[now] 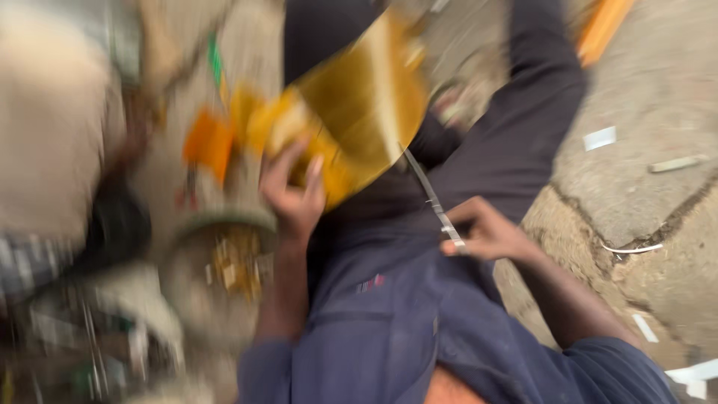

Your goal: The person sits on the floor and uses scissors to cut a yellow sheet of material into smaller pieces. The person repeatedly cuts the material and places the cut pieces on the floor.

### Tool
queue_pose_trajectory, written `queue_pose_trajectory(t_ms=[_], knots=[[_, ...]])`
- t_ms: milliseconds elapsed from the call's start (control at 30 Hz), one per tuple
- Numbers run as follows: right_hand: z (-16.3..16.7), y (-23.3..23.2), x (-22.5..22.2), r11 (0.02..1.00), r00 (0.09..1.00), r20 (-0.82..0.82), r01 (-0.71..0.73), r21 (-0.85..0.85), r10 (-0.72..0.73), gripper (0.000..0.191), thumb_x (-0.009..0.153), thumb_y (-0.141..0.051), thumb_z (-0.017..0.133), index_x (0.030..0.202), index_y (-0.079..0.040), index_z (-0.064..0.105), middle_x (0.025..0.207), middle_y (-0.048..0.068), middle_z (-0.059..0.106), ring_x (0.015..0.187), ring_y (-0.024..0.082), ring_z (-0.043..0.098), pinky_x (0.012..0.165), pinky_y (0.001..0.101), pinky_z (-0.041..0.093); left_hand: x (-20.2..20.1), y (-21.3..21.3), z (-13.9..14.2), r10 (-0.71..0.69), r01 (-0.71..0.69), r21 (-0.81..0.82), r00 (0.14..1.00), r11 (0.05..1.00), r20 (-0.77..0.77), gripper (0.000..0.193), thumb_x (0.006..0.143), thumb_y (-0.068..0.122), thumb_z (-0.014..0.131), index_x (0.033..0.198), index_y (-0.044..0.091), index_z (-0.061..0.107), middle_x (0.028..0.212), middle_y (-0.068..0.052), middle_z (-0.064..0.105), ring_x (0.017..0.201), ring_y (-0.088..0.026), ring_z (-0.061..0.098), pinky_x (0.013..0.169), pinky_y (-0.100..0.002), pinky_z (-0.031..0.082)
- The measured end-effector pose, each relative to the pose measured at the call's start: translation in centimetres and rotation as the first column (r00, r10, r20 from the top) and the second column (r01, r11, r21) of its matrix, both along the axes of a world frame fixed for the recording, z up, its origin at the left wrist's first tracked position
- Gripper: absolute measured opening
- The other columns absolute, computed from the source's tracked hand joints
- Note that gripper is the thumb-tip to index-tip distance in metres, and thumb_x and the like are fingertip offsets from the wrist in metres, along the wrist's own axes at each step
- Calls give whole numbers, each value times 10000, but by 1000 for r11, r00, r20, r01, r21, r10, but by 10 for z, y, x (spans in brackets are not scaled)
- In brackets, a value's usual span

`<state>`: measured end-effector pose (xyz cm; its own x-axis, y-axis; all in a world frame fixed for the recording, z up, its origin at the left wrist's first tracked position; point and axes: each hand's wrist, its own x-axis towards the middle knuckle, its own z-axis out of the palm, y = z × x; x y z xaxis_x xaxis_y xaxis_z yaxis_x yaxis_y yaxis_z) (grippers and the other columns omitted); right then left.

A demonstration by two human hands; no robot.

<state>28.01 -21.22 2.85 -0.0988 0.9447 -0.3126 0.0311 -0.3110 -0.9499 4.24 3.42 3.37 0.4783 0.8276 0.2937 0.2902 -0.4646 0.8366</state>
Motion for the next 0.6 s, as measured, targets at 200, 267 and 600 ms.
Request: queue_pose_trajectory(t_ms=[200,267,600], knots=[[-14,-6,-6,915,972,-98,-236,-328,216,592,655,-572,874,598,-30,642,499,-27,435,457,80,378,425,299,249,-9,-8,-2,12,45,-298,982,953,187,378,957,-35,747,1325,-34,659,1369,-157,589,1228,-257,661,1042,-318,567],[-12,1,-7,907,967,-125,-250,-339,220,602,648,-589,869,604,-27,657,505,-33,504,460,79,406,412,298,262,-11,-9,-1,-1,72,-316,975,946,221,398,972,-48,749,1356,-22,648,1383,-140,569,1237,-226,657,1046,-292,576],[-2,6,-8,957,941,-266,-251,-145,207,610,741,-659,799,700,-56,717,584,-51,607,508,52,517,459,232,346,-22,-8,-8,-41,146,-339,953,929,300,478,1029,-46,747,1470,24,577,1452,-101,492,1334,-177,613,1131,-270,589]])
